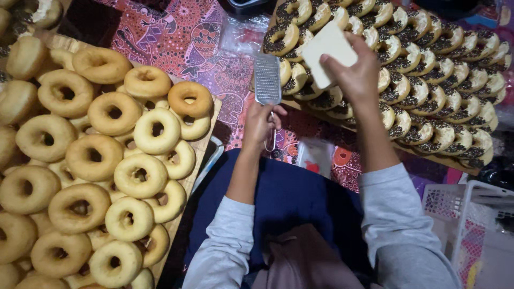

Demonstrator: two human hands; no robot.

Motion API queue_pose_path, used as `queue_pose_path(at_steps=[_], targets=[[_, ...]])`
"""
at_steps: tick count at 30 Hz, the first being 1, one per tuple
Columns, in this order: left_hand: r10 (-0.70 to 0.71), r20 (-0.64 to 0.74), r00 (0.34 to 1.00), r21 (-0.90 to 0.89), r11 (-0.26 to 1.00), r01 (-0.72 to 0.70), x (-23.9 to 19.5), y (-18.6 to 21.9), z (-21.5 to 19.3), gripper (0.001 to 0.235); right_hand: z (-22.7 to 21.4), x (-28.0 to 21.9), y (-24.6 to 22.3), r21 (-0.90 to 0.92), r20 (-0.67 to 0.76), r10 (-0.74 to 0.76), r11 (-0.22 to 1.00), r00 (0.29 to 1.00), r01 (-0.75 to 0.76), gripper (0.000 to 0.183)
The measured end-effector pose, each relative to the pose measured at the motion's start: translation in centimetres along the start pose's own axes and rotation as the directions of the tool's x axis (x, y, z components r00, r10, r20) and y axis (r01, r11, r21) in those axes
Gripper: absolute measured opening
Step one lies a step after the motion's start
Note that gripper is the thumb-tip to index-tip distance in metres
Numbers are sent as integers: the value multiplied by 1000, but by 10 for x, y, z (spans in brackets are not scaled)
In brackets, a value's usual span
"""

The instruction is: The person grates a white block over rows of doughnuts using a handheld grater, then picks up doughnuts one by one and places them into small plastic bags.

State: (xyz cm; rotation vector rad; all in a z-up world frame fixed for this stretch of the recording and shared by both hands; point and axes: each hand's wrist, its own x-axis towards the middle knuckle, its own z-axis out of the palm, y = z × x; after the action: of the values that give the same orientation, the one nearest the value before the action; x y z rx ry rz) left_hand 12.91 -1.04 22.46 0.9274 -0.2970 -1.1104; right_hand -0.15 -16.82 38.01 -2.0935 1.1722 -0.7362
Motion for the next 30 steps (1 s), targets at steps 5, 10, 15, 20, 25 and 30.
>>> queue_pose_path(at_steps=[5,10,15,20,25,30], targets=[[-10,50,999,72,997,6,10,-14,11,19,29,-6,-2,-89,7,-309,947,951,309,67],[-22,41,999,67,998,19,18,-26,15,16,40,-18,-11,-63,29,-393,917,919,394,60],[49,42,998,62,997,-51,22,-33,20,11,48,-28,-19,-147,65,-384,909,921,390,58],[87,22,996,133,987,-89,20,-34,22,9,58,-26,-13,-184,50,-427,885,903,428,59],[18,1,1000,98,995,-18,19,-34,23,7,72,-18,-2,-190,40,-433,881,900,433,60],[28,-2,1000,88,996,-28,20,-35,22,5,86,-9,5,-225,44,-415,882,909,413,62]])
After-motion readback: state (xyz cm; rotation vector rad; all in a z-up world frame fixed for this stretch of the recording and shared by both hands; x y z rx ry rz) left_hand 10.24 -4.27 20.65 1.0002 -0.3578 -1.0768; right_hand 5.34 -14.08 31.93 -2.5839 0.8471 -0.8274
